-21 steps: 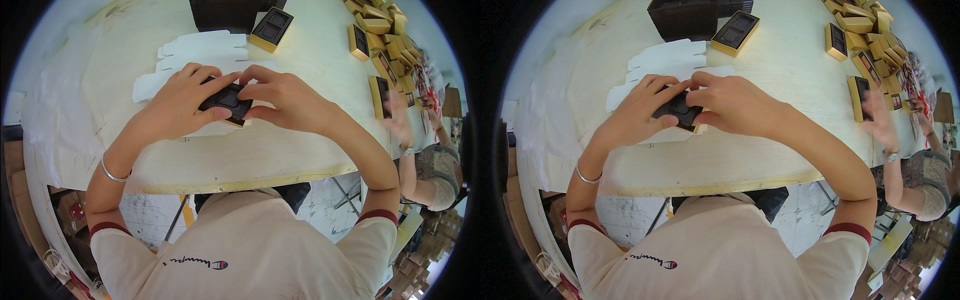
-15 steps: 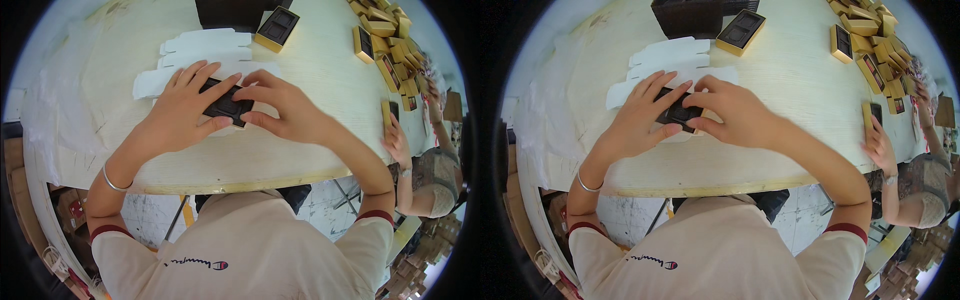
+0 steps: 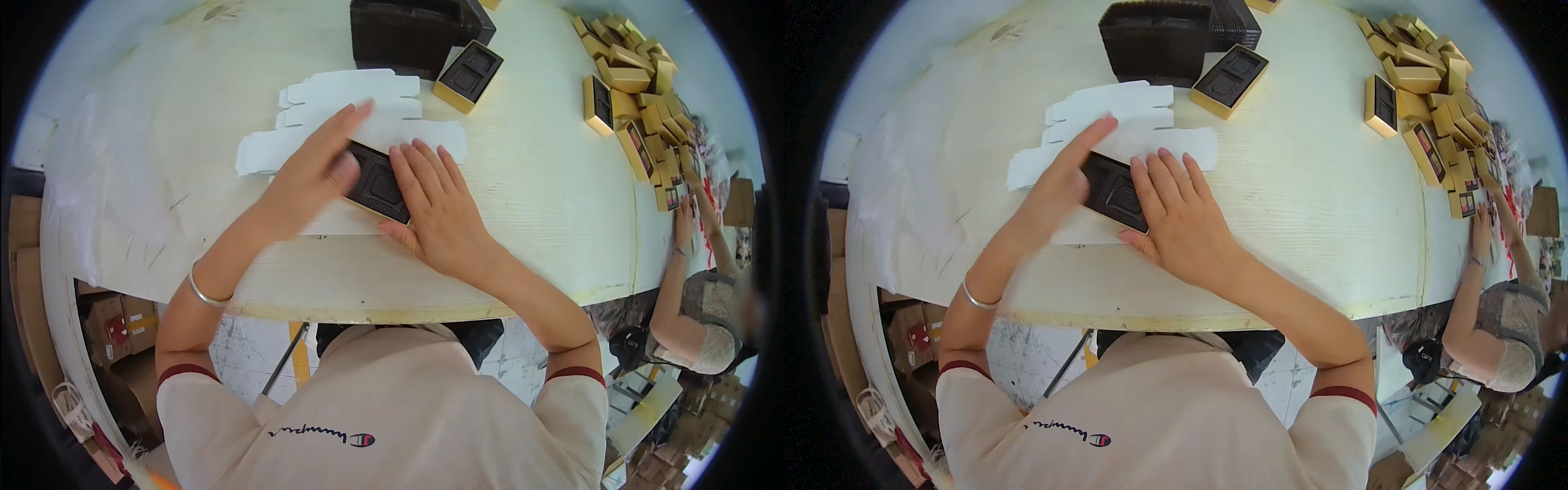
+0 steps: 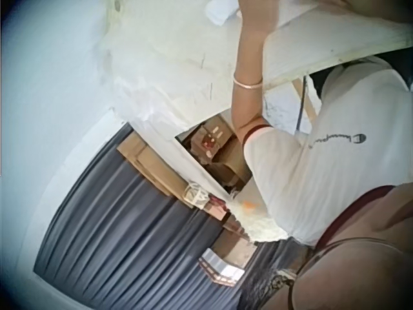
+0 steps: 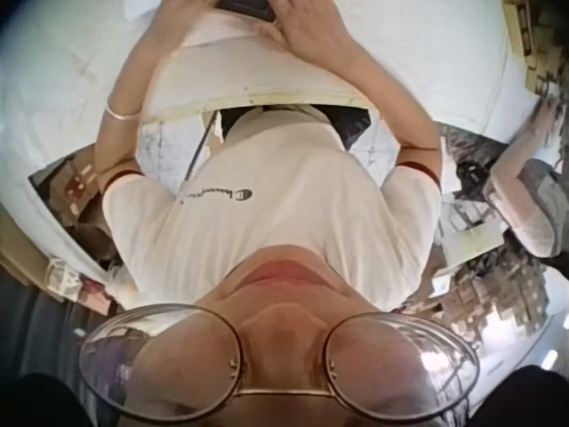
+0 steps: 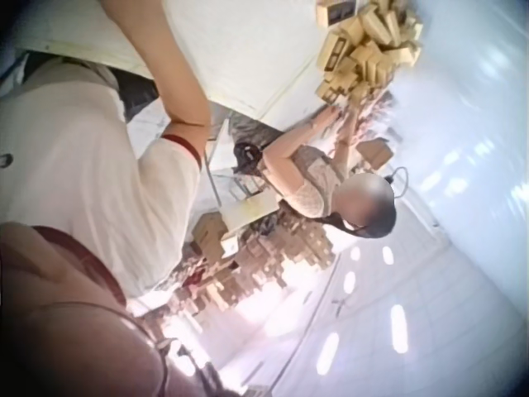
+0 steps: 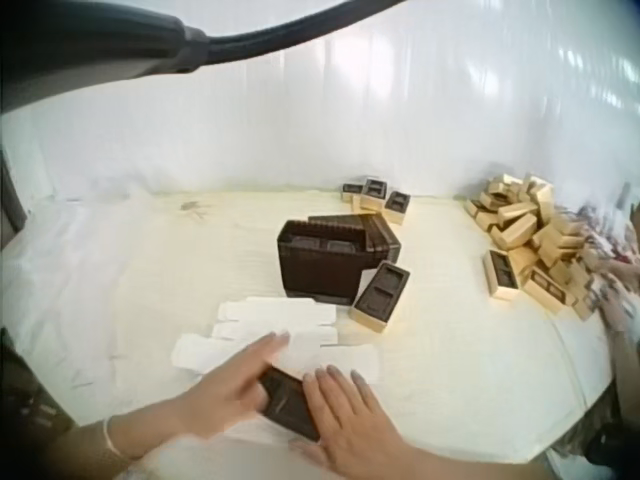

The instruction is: The person folds flat cardboard pieces into small rectangular boxes and inserts black plastic trays into them. They repeat this process multiple times, stacking the finished boxes on the table.

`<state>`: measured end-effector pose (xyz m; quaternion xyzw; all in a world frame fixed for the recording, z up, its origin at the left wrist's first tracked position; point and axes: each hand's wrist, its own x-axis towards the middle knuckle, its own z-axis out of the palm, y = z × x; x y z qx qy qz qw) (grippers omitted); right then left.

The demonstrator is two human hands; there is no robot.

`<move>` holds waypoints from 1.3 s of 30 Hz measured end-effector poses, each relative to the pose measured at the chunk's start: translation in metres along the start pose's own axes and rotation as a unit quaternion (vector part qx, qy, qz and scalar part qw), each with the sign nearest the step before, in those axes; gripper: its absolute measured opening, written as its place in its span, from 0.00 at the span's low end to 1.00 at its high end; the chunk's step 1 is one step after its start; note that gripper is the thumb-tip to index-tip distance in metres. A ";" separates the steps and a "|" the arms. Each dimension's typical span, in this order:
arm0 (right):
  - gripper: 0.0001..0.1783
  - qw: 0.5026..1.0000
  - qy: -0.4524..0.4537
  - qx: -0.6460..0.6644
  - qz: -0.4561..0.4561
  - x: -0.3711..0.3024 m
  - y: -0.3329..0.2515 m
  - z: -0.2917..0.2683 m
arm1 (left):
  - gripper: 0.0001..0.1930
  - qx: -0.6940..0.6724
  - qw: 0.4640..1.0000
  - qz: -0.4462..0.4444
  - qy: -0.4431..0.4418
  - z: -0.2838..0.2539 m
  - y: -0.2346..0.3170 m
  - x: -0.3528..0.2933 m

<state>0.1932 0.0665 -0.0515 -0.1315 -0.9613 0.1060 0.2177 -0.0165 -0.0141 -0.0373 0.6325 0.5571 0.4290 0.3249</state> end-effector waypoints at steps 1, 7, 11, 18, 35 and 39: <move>0.42 1.000 0.001 0.030 0.003 0.001 0.001 0.000 | 0.34 -0.012 0.999 -0.017 0.028 -0.002 0.003 -0.002; 0.38 0.987 -0.008 0.161 0.014 -0.004 0.006 -0.019 | 0.41 0.148 0.988 -0.025 -0.031 -0.005 -0.004 -0.028; 0.37 0.982 -0.054 0.180 0.009 -0.008 0.013 -0.027 | 0.35 0.199 0.980 0.000 0.012 0.015 -0.001 -0.037; 0.36 0.981 -0.068 0.182 -0.014 -0.026 0.015 -0.043 | 0.12 0.049 0.987 -0.144 0.055 0.013 0.015 -0.025; 0.35 0.958 0.017 0.054 0.281 -0.111 0.131 -0.119 | 0.41 0.449 0.892 0.022 -0.057 0.026 0.017 -0.061; 0.33 0.993 0.013 -0.073 0.096 -0.065 0.075 -0.091 | 0.45 0.431 0.901 -0.012 -0.052 0.038 0.016 -0.063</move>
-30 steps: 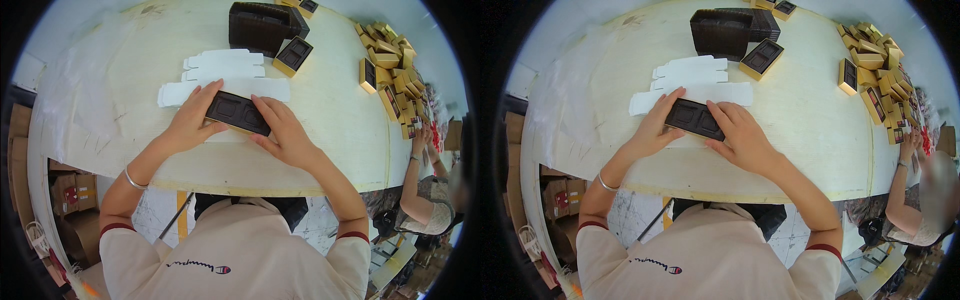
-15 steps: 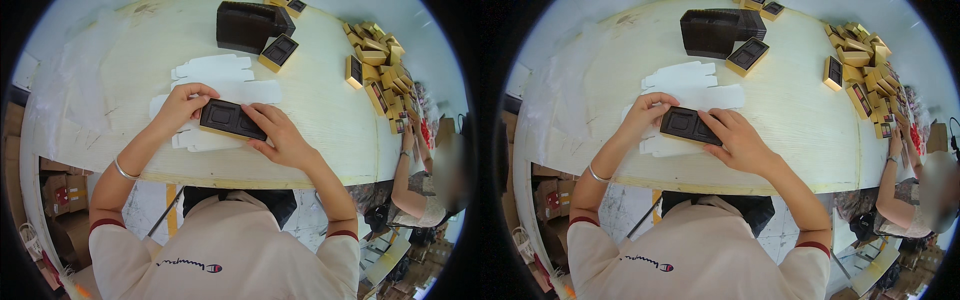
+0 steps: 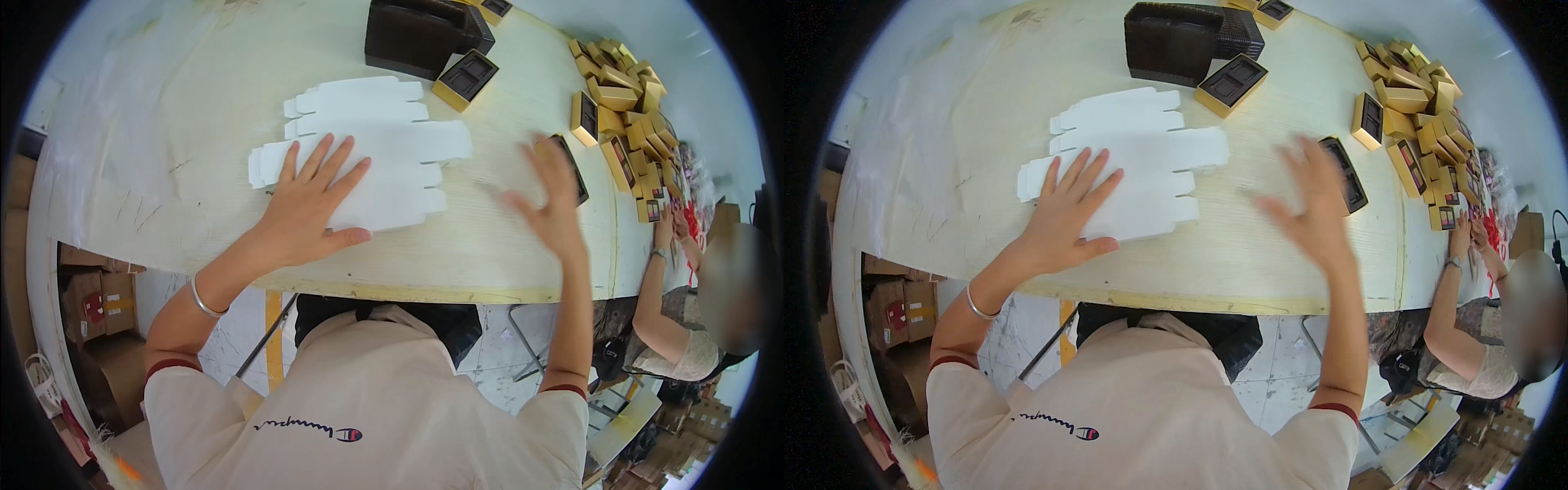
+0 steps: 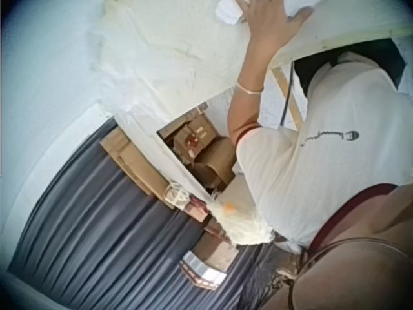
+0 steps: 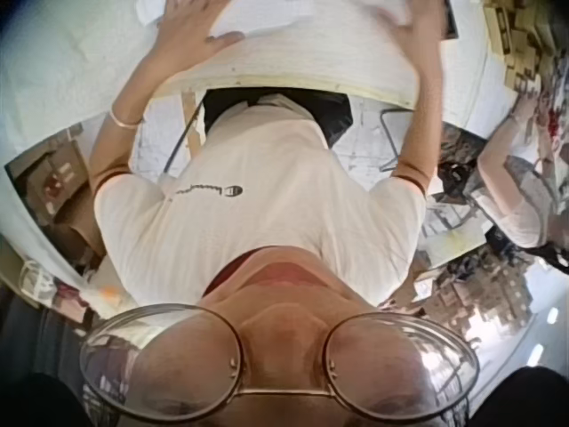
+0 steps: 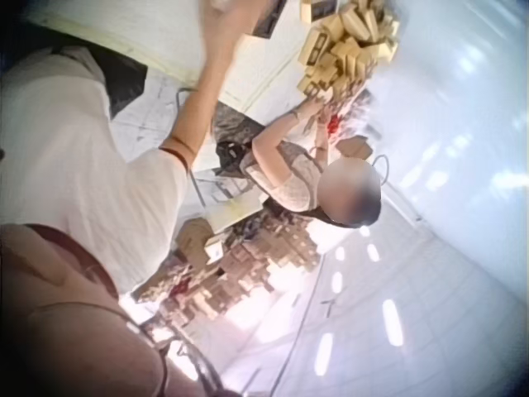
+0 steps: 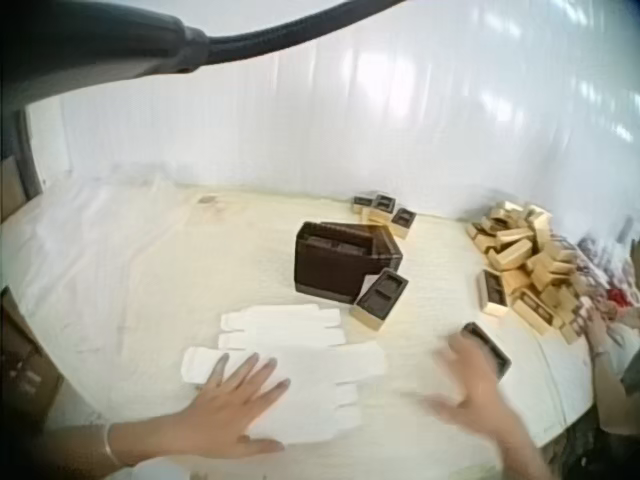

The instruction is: The person folds flat cardboard pieces into small rectangular boxes and inserts black plastic trays into them. They repeat this process multiple times, stacking the finished boxes on the table.

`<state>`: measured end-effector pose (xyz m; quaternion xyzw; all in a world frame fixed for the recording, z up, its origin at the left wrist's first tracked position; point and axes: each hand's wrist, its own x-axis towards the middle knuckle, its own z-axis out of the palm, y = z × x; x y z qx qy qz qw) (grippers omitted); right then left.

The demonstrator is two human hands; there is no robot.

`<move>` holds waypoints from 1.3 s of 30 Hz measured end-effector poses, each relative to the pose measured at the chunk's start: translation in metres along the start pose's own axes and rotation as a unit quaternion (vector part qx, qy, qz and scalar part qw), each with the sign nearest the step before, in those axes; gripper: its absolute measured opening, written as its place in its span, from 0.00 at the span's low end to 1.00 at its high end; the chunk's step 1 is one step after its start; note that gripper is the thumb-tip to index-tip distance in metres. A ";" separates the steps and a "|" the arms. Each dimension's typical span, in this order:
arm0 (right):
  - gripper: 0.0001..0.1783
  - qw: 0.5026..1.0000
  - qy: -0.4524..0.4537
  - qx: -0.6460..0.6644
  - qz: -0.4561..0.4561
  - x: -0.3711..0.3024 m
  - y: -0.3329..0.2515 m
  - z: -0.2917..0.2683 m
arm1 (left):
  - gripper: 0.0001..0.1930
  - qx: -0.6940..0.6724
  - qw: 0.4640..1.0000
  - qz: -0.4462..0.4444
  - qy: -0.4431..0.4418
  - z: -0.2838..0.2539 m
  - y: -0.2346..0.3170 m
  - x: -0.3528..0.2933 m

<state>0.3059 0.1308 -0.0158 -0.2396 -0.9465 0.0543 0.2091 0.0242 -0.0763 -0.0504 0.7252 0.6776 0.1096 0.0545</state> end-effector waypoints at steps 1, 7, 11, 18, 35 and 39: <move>0.33 0.997 -0.023 0.061 -0.040 0.007 -0.033 0.007 | 0.45 -0.006 1.000 0.004 -0.002 -0.001 0.004 0.001; 0.23 0.973 -0.103 0.087 -0.186 0.019 -0.085 0.031 | 0.43 -0.026 1.000 0.011 0.010 -0.003 0.015 -0.006; 0.17 0.951 -0.180 0.184 -0.173 0.041 -0.076 0.019 | 0.38 -0.082 0.995 -0.022 -0.055 -0.031 0.017 -0.002; 0.04 0.977 -0.079 0.119 -0.161 0.040 -0.088 0.034 | 0.08 -0.136 0.987 -0.065 0.054 -0.041 0.027 0.014; 0.09 0.967 -0.110 0.224 -0.049 0.032 -0.088 0.030 | 0.09 -0.182 0.972 -0.046 0.145 -0.027 0.027 -0.004; 0.12 0.977 -0.049 0.209 0.017 0.048 -0.094 0.036 | 0.06 -0.300 0.940 -0.120 0.108 -0.039 0.014 0.011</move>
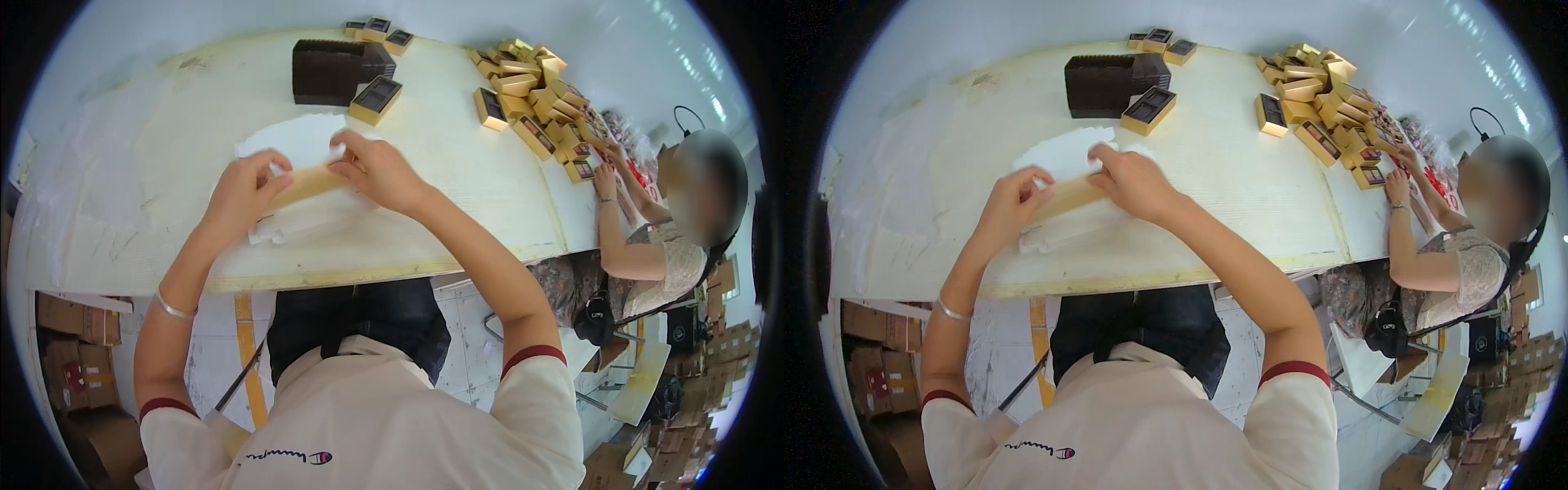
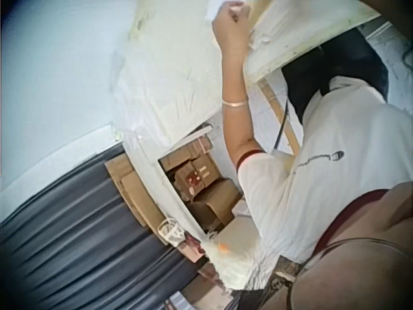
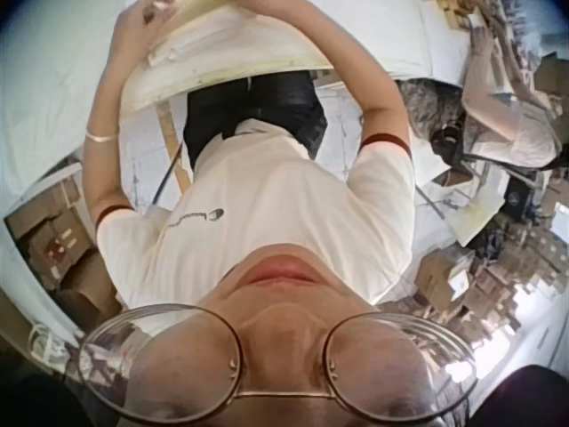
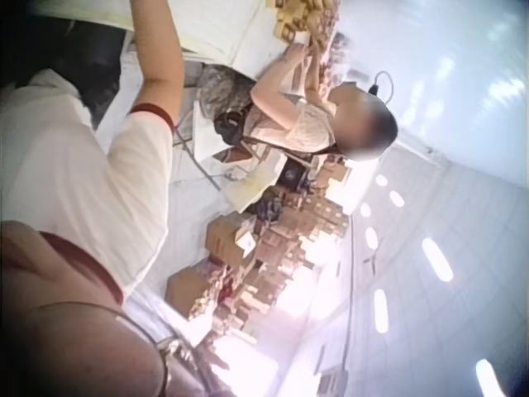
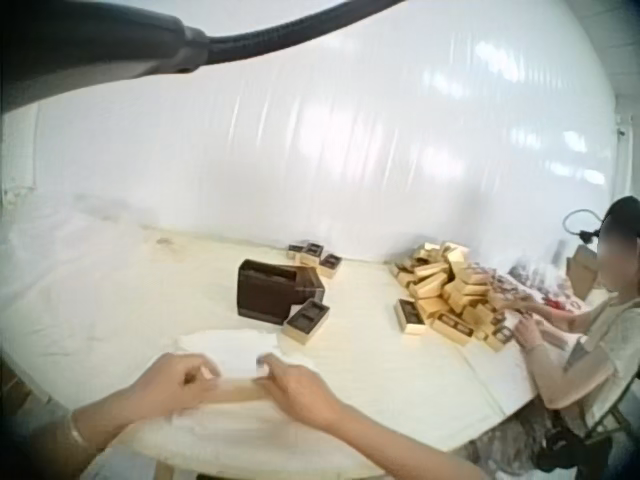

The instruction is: The person folds flat cardboard pieces into small rectangular boxes and inserts black plastic trays into them. They repeat this process multiple times, stacking the finished boxes on the table.

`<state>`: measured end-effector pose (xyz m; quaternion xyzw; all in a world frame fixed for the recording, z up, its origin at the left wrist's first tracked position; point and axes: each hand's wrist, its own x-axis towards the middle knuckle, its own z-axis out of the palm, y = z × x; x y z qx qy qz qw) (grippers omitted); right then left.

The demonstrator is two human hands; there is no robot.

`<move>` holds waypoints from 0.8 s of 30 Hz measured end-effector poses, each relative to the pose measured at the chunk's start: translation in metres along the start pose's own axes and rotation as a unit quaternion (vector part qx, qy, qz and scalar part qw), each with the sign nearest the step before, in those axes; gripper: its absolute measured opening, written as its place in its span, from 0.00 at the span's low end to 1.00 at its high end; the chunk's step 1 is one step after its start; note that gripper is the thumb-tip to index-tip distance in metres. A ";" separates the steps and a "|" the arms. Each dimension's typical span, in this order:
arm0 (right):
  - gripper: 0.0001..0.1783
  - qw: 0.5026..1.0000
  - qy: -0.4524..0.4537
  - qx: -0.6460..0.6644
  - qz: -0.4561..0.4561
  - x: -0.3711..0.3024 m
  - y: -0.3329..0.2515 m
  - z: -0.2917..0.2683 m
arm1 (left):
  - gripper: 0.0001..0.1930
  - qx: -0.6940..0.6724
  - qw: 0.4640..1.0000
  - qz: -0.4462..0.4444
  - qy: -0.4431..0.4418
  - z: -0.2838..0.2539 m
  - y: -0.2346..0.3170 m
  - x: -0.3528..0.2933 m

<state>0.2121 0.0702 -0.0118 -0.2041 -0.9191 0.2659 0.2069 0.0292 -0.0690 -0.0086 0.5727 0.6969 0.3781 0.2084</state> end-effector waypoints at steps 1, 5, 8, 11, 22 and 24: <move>0.17 0.980 0.033 -0.160 -0.110 0.000 0.001 0.004 | 0.08 -0.044 0.999 0.021 -0.003 0.001 -0.020 0.004; 0.17 0.908 0.088 -0.222 -0.344 -0.010 0.006 0.011 | 0.09 -0.176 0.974 -0.113 -0.083 -0.004 -0.034 0.018; 0.15 0.912 0.081 -0.216 -0.339 -0.004 0.009 0.017 | 0.09 -0.225 0.947 -0.175 -0.146 -0.011 -0.025 0.020; 0.10 0.929 0.031 -0.191 -0.316 -0.002 0.013 0.023 | 0.10 0.055 0.997 0.028 -0.037 -0.002 -0.027 0.008; 0.05 0.970 -0.234 -0.060 -0.026 0.053 0.011 0.014 | 0.08 0.203 0.965 -0.074 -0.146 0.000 -0.014 0.025; 0.05 0.973 -0.203 -0.103 -0.045 0.045 -0.002 0.018 | 0.08 0.275 0.958 0.029 -0.078 0.006 -0.027 0.016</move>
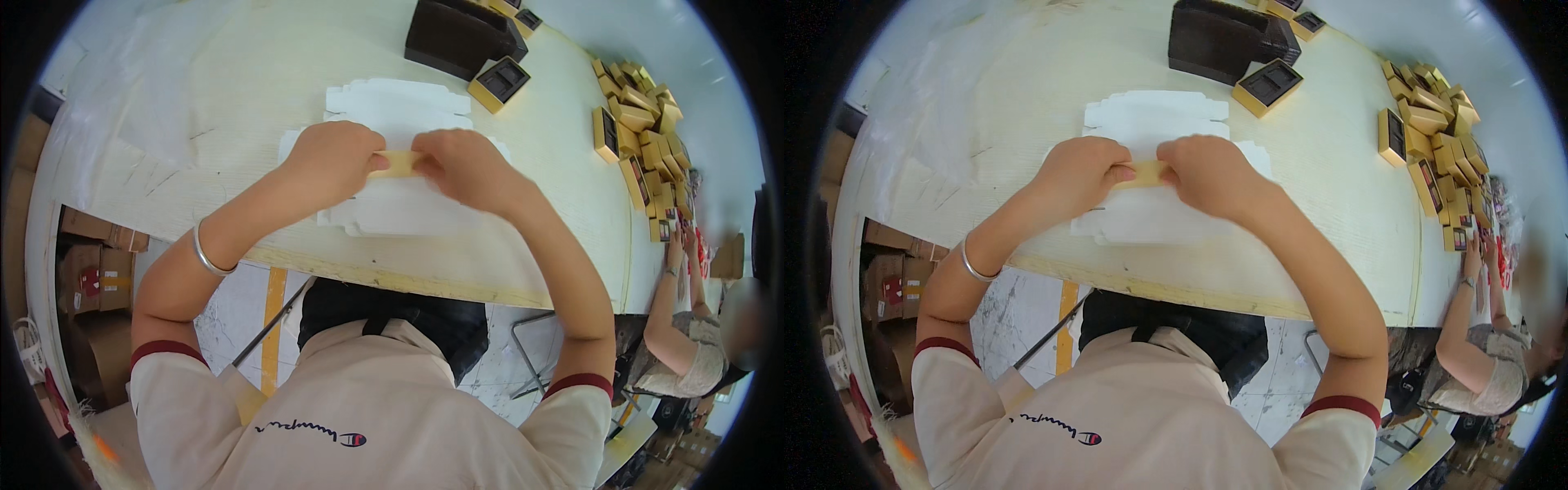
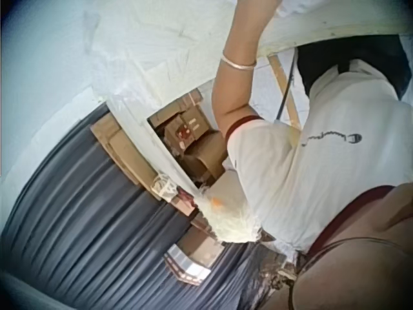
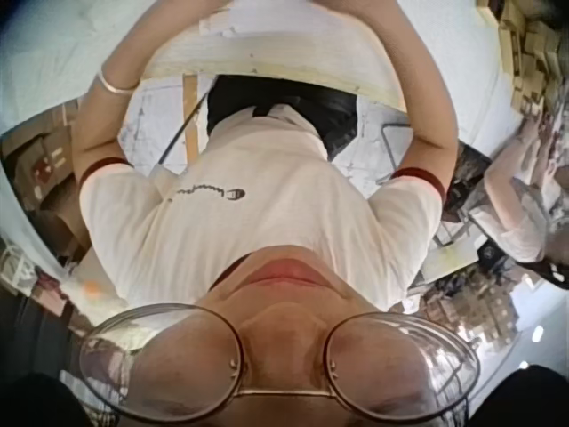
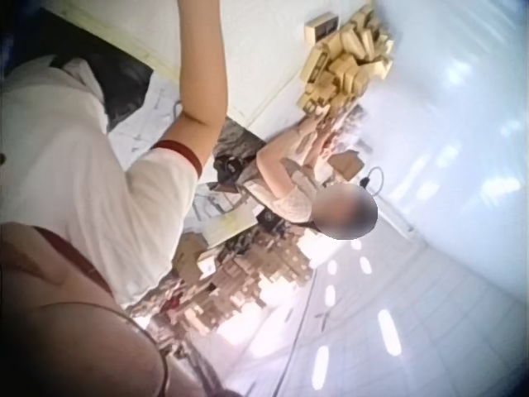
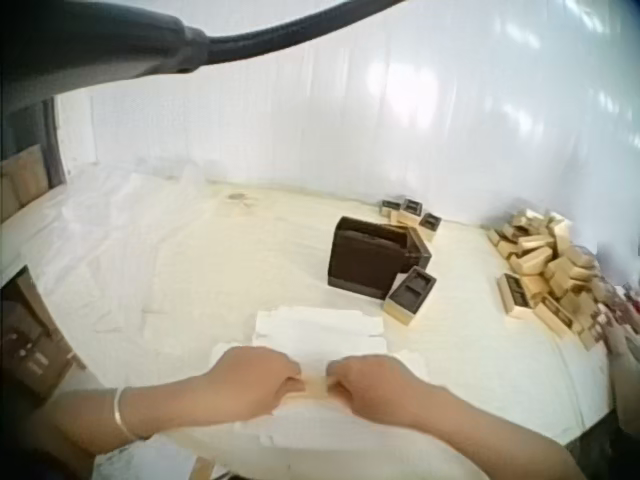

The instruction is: The person folds flat cardboard pieces into small rectangular boxes and inserts black plastic trays into them. They repeat this process multiple times, stacking the finished boxes on the table.

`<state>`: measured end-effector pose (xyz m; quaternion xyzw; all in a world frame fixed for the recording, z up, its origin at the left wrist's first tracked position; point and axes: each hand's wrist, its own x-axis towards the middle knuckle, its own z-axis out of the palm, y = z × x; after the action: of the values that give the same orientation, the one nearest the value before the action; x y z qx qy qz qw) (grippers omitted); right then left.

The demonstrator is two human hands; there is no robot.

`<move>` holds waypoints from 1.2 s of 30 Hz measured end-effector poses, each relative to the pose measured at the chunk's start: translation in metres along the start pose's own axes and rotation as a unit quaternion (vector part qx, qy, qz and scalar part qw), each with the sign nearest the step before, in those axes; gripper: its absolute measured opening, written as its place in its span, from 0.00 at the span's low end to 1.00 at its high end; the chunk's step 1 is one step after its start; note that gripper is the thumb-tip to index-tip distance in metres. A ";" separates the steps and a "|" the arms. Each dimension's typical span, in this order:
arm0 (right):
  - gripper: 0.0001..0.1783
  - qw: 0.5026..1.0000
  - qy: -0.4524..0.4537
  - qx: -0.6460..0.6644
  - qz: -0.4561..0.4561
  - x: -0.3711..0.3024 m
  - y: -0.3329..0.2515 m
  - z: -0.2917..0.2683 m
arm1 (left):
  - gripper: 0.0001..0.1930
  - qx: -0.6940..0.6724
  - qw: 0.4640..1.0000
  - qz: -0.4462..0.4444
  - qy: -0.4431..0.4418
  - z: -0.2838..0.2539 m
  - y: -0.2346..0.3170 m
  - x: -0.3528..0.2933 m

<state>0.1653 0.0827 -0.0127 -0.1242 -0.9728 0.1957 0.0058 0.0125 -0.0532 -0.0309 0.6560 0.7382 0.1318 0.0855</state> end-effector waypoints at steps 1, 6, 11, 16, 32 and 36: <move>0.05 1.000 0.019 -0.024 -0.006 -0.003 -0.009 0.003 | 0.09 0.045 0.997 0.038 0.046 0.000 -0.002 -0.005; 0.05 0.970 0.196 0.133 0.062 -0.025 -0.005 -0.021 | 0.20 -0.005 0.971 0.082 0.222 -0.015 0.027 -0.033; 0.07 0.981 0.157 0.117 0.005 -0.039 -0.057 -0.014 | 0.30 -0.567 0.821 -0.058 0.037 0.000 0.039 -0.024; 0.28 0.968 0.162 0.034 -0.189 -0.069 -0.050 -0.035 | 0.21 -0.511 0.856 -0.056 -0.046 0.001 -0.007 -0.003; 0.14 0.958 -0.026 0.275 0.072 -0.027 0.005 0.001 | 0.24 -0.027 0.988 0.120 0.098 -0.032 0.032 -0.012; 0.16 0.964 -0.038 0.249 0.082 -0.020 -0.003 -0.006 | 0.19 -0.034 0.989 0.126 0.068 0.004 0.028 -0.036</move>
<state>0.1840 0.0776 -0.0048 -0.1911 -0.8791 0.4364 -0.0161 0.0445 -0.0857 -0.0278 0.7300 0.6489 0.2108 0.0401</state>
